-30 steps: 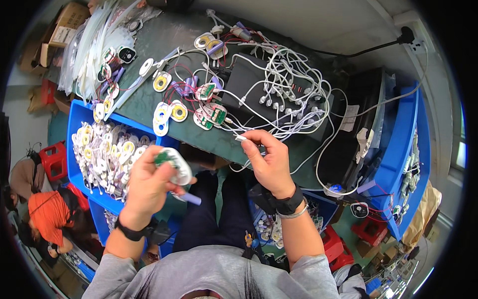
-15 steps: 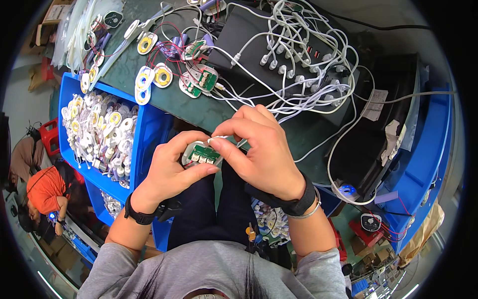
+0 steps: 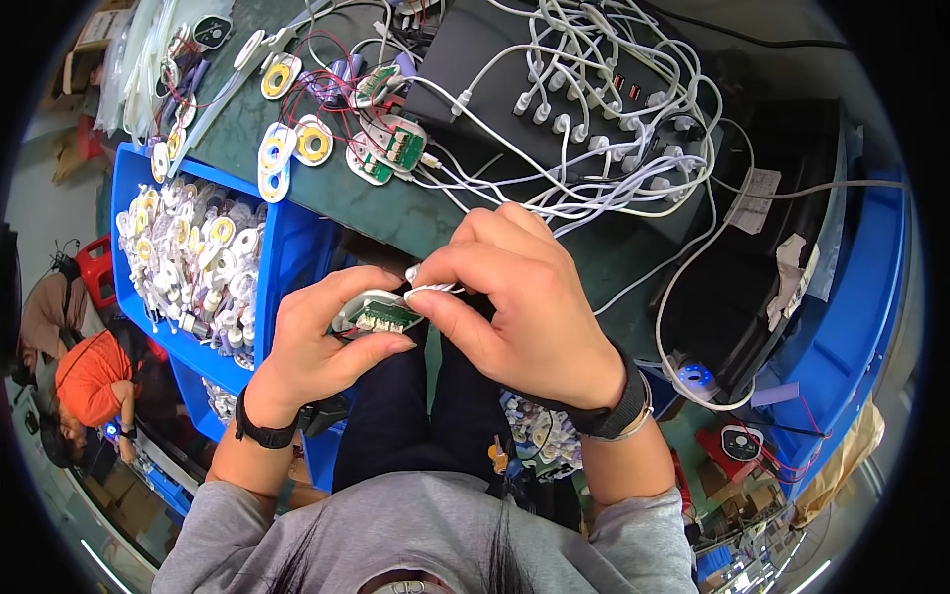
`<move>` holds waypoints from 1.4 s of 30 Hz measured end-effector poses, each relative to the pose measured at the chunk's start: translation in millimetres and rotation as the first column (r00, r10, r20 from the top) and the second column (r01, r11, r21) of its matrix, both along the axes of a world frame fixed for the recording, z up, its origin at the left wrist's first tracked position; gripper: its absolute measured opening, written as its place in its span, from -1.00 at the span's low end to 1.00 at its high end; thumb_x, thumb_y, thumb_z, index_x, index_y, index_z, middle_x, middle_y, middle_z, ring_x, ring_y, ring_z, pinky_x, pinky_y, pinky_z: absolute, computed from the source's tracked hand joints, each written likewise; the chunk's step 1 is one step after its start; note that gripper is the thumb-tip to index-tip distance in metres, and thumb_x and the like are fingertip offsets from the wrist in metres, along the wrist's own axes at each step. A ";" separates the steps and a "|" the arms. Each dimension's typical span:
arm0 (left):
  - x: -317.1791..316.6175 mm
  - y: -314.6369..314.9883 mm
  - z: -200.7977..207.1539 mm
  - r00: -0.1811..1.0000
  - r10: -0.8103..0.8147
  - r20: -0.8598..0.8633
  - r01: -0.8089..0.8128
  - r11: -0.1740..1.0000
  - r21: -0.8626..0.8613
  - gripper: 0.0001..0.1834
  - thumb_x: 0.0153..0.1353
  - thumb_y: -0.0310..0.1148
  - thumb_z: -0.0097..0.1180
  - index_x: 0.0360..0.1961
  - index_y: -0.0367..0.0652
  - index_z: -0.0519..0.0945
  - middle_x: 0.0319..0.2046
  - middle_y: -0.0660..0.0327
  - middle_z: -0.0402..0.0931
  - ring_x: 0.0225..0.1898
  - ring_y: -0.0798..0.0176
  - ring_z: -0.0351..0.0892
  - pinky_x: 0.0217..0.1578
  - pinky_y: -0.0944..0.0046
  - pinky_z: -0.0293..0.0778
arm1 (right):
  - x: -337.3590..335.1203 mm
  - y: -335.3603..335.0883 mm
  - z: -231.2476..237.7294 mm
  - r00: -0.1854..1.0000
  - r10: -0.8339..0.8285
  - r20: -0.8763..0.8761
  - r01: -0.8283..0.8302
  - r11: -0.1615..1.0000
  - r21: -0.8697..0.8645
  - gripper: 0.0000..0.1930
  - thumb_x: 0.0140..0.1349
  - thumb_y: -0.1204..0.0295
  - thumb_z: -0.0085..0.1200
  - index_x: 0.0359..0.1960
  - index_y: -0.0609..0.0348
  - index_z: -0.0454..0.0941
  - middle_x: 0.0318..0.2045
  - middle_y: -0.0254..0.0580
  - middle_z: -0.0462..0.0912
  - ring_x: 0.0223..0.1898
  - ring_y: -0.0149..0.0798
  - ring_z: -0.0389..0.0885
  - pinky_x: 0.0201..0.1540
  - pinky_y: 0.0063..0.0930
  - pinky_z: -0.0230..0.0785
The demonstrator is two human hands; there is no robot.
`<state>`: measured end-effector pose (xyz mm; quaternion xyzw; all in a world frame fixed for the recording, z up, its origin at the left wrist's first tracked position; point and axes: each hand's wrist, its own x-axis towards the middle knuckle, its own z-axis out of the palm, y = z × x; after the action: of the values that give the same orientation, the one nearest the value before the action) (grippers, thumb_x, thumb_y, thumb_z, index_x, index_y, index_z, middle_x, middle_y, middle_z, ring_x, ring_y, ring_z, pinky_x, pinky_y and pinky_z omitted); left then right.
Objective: Assemble small electronic component boards into circular plastic housings with wires.
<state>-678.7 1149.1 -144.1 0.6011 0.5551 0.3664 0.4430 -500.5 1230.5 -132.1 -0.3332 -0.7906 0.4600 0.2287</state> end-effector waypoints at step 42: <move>-40.2 13.3 25.1 0.906 0.042 0.421 0.178 0.864 -0.470 -0.78 -0.01 -0.49 0.17 -0.31 -0.31 0.47 -0.46 0.19 0.52 -0.51 0.46 0.49 -0.55 0.51 0.40 | 0.3 -4.0 14.3 0.994 -0.036 0.101 0.016 0.980 0.199 -0.52 -0.26 0.24 0.29 -0.26 0.21 0.48 -0.28 -0.15 0.50 -0.20 -0.07 0.43 -0.07 -0.24 0.22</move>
<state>-718.9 1162.4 -118.9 0.3935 0.5008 0.3141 0.7040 -500.1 1226.5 -117.8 -0.3426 -0.8389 0.3580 0.2252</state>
